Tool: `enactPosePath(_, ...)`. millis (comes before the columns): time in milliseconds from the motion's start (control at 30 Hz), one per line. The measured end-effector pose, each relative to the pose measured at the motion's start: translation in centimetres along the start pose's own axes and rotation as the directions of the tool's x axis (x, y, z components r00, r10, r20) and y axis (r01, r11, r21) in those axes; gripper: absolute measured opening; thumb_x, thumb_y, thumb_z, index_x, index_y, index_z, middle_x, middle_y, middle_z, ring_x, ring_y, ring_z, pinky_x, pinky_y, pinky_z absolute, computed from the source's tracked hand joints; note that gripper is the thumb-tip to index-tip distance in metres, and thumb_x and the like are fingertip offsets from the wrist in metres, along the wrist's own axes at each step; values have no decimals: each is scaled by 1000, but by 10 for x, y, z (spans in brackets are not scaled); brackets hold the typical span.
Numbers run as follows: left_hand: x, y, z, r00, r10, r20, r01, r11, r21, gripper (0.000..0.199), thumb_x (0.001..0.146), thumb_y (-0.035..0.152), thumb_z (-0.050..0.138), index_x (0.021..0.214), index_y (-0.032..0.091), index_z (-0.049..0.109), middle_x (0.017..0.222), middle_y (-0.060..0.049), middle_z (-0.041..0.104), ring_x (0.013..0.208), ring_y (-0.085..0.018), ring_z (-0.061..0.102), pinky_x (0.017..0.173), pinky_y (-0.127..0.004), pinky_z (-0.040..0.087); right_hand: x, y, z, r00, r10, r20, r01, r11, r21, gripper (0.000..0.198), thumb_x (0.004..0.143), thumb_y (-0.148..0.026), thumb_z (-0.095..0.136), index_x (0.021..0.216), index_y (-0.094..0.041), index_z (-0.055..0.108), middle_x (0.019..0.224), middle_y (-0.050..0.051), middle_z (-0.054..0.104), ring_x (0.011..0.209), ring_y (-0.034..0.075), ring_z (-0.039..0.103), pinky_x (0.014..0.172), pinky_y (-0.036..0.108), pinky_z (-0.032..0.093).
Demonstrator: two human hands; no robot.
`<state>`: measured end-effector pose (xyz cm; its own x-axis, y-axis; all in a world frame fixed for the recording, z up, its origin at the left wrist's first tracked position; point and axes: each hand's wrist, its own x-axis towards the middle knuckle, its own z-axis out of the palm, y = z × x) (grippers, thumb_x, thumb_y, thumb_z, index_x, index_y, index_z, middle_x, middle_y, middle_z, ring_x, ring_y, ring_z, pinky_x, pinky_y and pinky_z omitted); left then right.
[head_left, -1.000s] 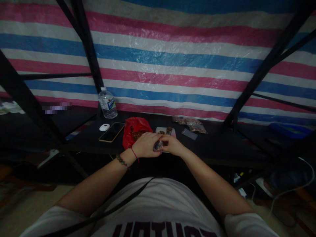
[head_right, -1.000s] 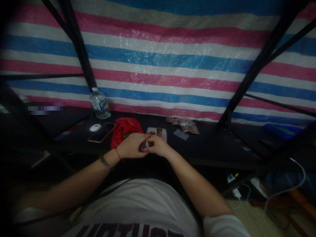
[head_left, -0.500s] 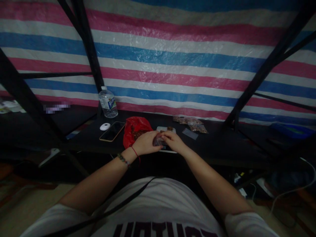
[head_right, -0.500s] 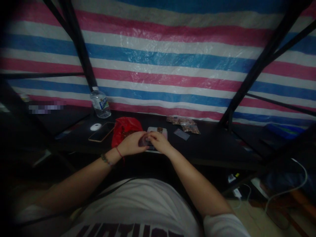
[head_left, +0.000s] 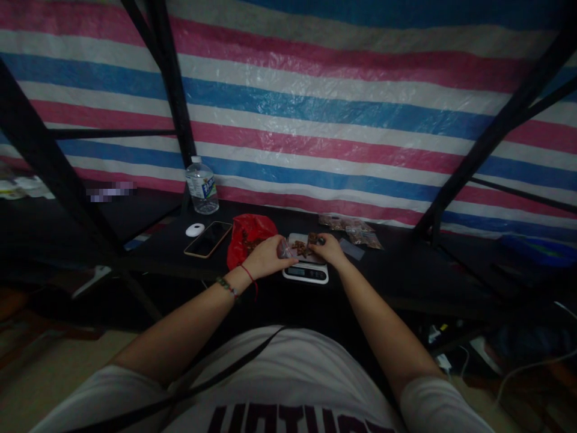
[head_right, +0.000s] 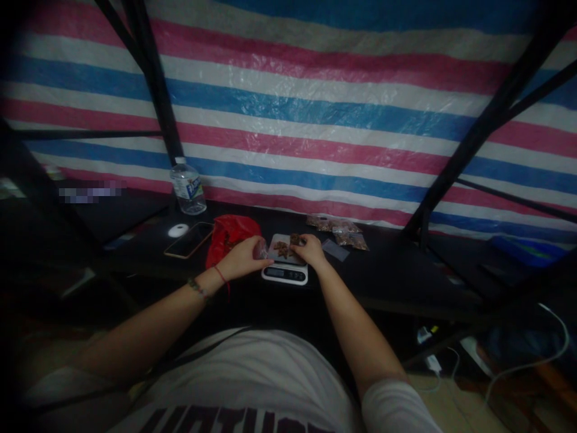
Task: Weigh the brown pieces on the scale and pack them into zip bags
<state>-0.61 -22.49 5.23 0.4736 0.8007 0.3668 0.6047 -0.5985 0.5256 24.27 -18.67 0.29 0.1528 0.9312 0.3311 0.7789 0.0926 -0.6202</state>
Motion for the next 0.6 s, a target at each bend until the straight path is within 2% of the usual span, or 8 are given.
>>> enactPosePath(200, 0, -4, 1, 1000, 4, -15, -4, 1000, 13, 49, 71, 58, 64, 98, 17, 58, 90, -7, 64, 79, -21, 61, 68, -30, 46, 1, -19, -8, 996, -47, -75, 57, 987, 149, 31, 67, -31, 67, 96, -17, 64, 98, 6, 69, 91, 20, 64, 86, 34, 47)
enactPosePath(300, 0, -5, 2, 999, 18, -28, -18, 1000, 22, 45, 73, 52, 63, 102, 17, 59, 93, -6, 65, 83, -21, 61, 72, -30, 47, -8, -33, -12, 993, -74, -87, 94, 962, 257, 32, 65, -34, 68, 92, -18, 61, 92, 4, 68, 84, 19, 64, 80, 32, 49)
enactPosePath(433, -1, -5, 5, 999, 29, -23, -29, 999, 25, 43, 72, 48, 65, 103, 19, 60, 93, -5, 66, 83, -21, 62, 72, -29, 47, -27, -51, -15, 990, -133, 40, 108, 914, 390, 29, 63, -32, 68, 87, -20, 57, 82, 0, 67, 69, 16, 62, 65, 28, 49)
enactPosePath(600, -3, -1, 8, 998, 56, -42, -56, 998, 15, 43, 72, 49, 65, 103, 19, 59, 93, -5, 66, 83, -21, 62, 72, -29, 48, -47, -66, -20, 963, -215, 161, 135, 907, 400, 31, 61, -28, 71, 88, -20, 57, 79, -2, 66, 70, 15, 62, 63, 26, 47)
